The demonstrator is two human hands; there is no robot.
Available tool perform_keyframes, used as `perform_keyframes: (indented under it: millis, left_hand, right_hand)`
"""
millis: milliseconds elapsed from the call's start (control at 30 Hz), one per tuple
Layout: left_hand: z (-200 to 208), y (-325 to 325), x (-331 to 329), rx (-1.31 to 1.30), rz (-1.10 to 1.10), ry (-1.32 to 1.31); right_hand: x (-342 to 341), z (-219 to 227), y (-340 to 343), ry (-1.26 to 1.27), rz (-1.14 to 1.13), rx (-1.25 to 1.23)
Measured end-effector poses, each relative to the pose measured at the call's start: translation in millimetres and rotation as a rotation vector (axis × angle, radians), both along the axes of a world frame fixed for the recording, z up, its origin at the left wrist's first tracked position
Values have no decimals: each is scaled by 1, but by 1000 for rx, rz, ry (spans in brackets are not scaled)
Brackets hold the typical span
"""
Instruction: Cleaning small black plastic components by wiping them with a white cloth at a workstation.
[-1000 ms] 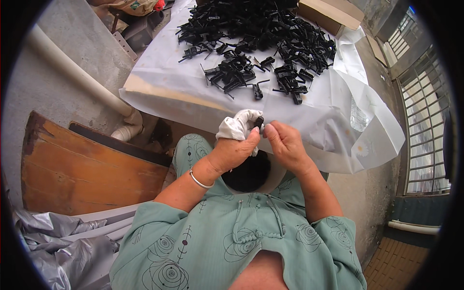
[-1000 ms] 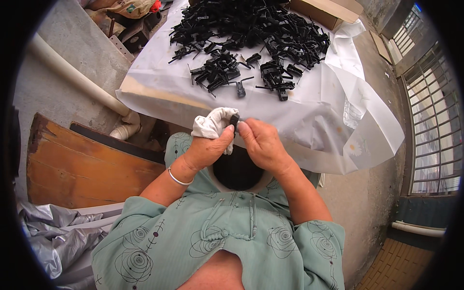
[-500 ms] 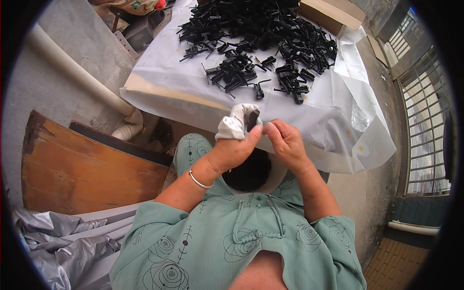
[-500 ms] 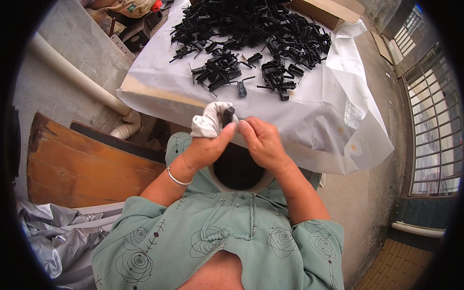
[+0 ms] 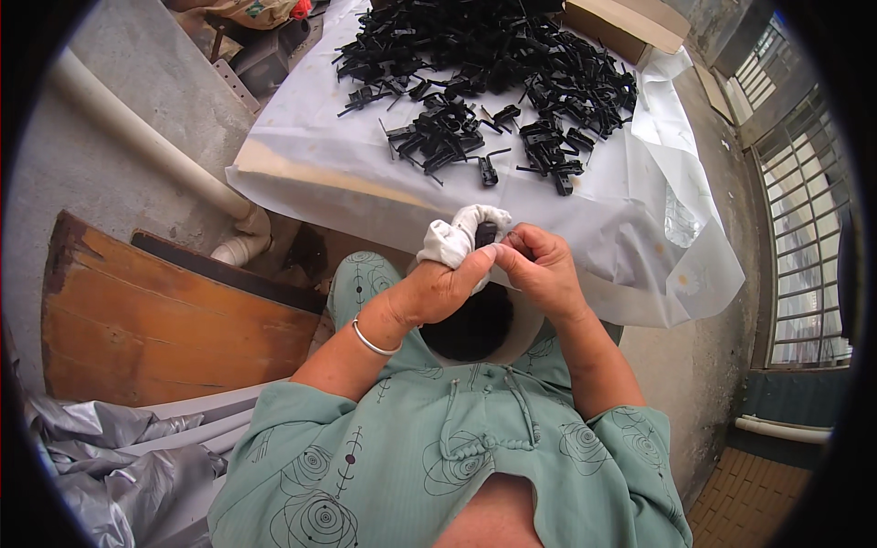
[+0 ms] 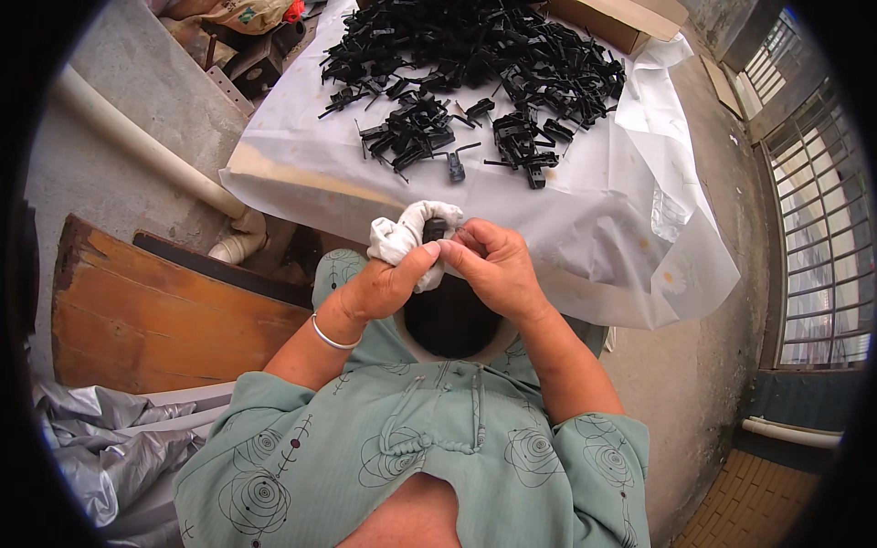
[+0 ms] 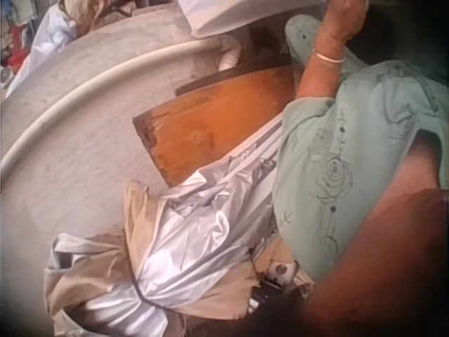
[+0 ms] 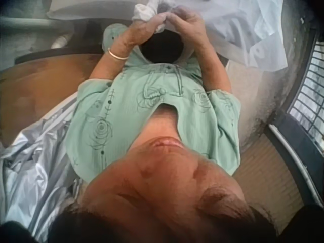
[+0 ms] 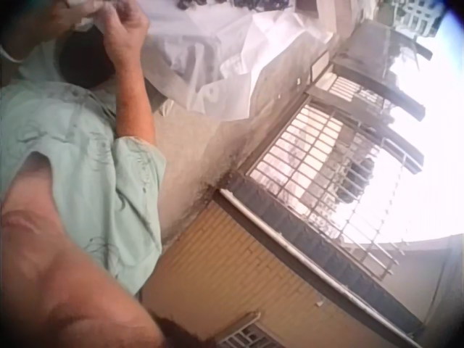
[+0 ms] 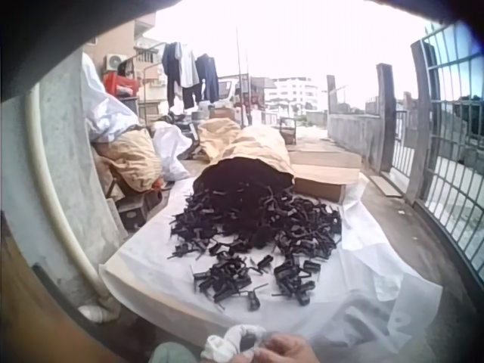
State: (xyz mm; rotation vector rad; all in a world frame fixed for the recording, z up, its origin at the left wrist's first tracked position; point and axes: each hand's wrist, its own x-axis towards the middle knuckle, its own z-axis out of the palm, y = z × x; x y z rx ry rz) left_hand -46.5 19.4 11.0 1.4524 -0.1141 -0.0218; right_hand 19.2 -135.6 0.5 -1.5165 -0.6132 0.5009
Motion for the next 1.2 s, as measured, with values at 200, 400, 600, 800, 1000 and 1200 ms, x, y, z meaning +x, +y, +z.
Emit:
perform_keyframes:
  millis: [200, 400, 600, 800, 1000, 1200]
  left_hand:
    - [-16, 0, 4, 112, 102, -94]
    - [-19, -8, 4, 460, 287, -352]
    - [-12, 5, -3, 620, 154, -43]
    - [-18, 16, 2, 883, 299, -359]
    - [-21, 25, 13, 690, 430, -350]
    - [4, 28, 15, 727, 198, -490]
  right_hand:
    - [-3, 0, 8, -227, -32, -16]
    - [-1, 2, 14, -371, -3, -210]
    - [12, -14, 14, -56, 156, -115]
    - [54, -17, 46, -871, -369, -698]
    - [55, -19, 43, -833, -314, -818]
    - [25, 28, -6, -608, 165, -581]
